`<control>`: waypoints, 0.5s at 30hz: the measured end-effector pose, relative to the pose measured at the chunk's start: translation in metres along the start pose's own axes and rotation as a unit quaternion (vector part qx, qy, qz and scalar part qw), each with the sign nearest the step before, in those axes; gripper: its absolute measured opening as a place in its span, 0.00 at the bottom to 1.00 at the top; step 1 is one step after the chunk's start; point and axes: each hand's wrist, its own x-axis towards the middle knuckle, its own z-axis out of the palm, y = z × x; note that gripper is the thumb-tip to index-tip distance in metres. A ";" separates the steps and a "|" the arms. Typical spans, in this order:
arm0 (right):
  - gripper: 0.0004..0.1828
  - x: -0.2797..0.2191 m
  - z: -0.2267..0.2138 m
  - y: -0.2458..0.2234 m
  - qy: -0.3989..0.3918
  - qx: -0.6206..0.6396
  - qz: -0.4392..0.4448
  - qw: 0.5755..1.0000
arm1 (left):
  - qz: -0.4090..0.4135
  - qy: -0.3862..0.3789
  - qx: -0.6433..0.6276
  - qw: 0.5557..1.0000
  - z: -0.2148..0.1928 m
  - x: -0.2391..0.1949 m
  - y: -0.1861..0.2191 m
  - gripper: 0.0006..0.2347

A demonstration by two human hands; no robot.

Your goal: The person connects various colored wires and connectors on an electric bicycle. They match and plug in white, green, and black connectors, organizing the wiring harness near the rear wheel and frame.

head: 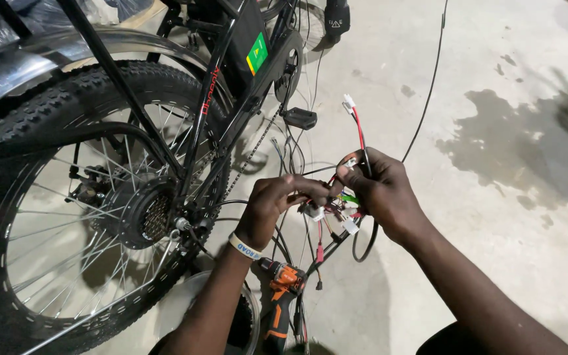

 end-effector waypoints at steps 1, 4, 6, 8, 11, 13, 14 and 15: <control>0.06 0.000 -0.001 0.003 0.001 0.000 0.001 1.000 | -0.001 -0.001 -0.001 1.000 -0.003 0.003 -0.009 0.17; 0.05 0.002 0.000 0.012 -0.048 -0.056 -0.010 0.997 | 0.024 0.043 0.076 0.996 -0.007 0.009 -0.023 0.07; 0.03 0.003 0.001 0.018 -0.069 -0.101 -0.011 0.992 | 0.069 -0.005 0.184 0.981 -0.003 0.011 -0.019 0.10; 0.04 0.007 -0.006 0.025 -0.071 -0.110 -0.015 0.991 | 0.069 -0.016 0.222 0.972 -0.003 0.010 -0.021 0.06; 0.04 0.010 -0.010 0.028 -0.072 -0.111 -0.019 0.991 | 0.080 -0.006 0.259 0.962 0.003 0.010 -0.032 0.02; 0.04 0.011 -0.011 0.025 -0.070 -0.105 -0.017 0.992 | 0.090 0.014 0.256 0.962 0.010 0.012 -0.037 0.05; 0.05 0.010 -0.012 0.022 -0.066 -0.096 -0.015 0.993 | 0.104 0.050 0.251 0.961 0.013 0.012 -0.038 0.05; 0.06 0.010 -0.012 0.019 -0.063 -0.086 -0.013 0.994 | 0.119 0.086 0.245 0.958 0.016 0.013 -0.038 0.05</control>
